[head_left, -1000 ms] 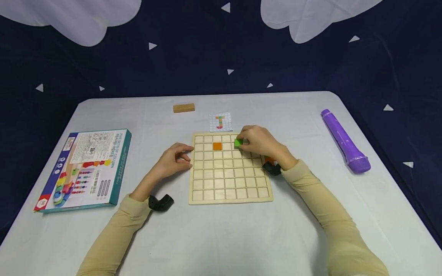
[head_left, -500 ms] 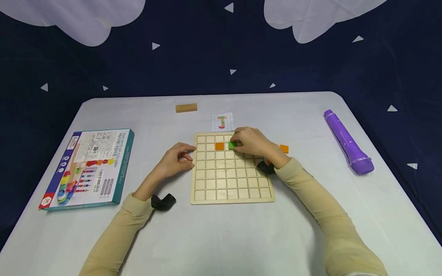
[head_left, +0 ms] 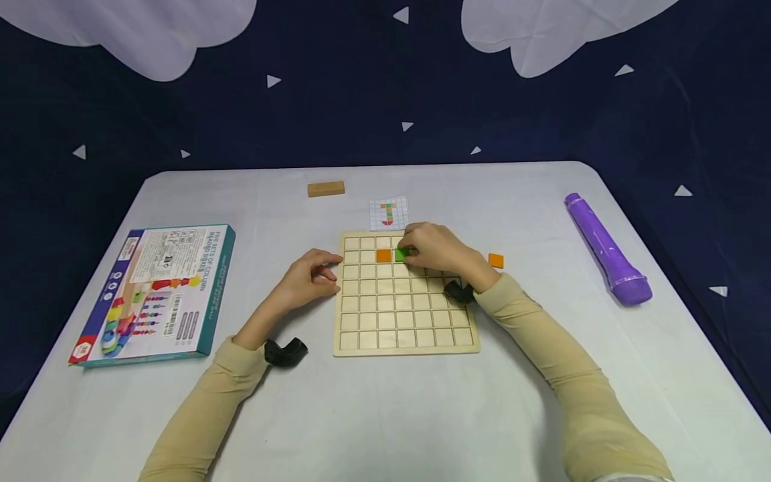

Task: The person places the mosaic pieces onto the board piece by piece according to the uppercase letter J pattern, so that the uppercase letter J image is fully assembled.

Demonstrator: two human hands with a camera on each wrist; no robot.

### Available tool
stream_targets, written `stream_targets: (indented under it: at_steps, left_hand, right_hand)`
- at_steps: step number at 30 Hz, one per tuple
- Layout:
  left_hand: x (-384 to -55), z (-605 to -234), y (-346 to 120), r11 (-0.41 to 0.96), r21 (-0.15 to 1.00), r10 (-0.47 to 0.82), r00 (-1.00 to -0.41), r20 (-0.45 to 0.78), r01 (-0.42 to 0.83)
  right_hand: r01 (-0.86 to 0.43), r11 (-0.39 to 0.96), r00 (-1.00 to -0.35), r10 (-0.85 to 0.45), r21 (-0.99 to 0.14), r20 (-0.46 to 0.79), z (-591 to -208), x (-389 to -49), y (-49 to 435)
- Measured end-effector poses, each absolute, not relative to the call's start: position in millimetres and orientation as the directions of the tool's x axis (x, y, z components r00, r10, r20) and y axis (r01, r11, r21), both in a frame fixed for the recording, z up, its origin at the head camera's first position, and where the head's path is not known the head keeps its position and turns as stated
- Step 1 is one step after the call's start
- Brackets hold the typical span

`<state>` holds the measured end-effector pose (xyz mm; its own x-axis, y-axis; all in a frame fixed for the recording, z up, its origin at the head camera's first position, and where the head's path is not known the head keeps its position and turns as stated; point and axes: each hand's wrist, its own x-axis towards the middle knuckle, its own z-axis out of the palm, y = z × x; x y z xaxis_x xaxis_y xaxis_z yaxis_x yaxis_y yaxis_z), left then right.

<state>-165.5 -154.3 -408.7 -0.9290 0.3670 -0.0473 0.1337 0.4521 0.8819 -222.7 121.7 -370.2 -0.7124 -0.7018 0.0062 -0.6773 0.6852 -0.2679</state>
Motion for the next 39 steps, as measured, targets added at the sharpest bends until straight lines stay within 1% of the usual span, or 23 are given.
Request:
stream_targets:
  at_steps: [5, 12, 19, 30, 39]
  left_hand:
    - [-165.2, -409.1, -154.3, 0.453, 0.881, 0.368, -0.929, -0.047, 0.135]
    - [-167.2, -411.4, -155.3, 0.445, 0.884, 0.367, -0.929, -0.035, 0.142]
    - [-166.2, -411.0, -155.0, 0.444, 0.884, 0.371, -0.928, -0.037, 0.143]
    - [-165.7, -408.4, -154.4, 0.464, 0.874, 0.364, -0.930, -0.042, 0.142]
    - [-166.5, -409.1, -154.4, 0.454, 0.881, 0.364, -0.930, -0.049, 0.131]
  right_hand:
    - [-0.674, 0.683, -0.710, -0.704, -0.281, -0.009, -370.7, -222.2, 120.0]
    - [-0.678, 0.657, -0.694, -0.720, -0.328, -0.009, -370.8, -223.7, 119.1]
    - [-0.669, 0.640, -0.697, -0.717, -0.378, 0.019, -369.6, -223.2, 125.6]
    - [-0.629, 0.660, -0.748, -0.658, -0.410, 0.088, -356.6, -212.9, 152.7]
    - [-0.595, 0.708, -0.787, -0.610, -0.381, 0.096, -354.0, -205.9, 181.6]
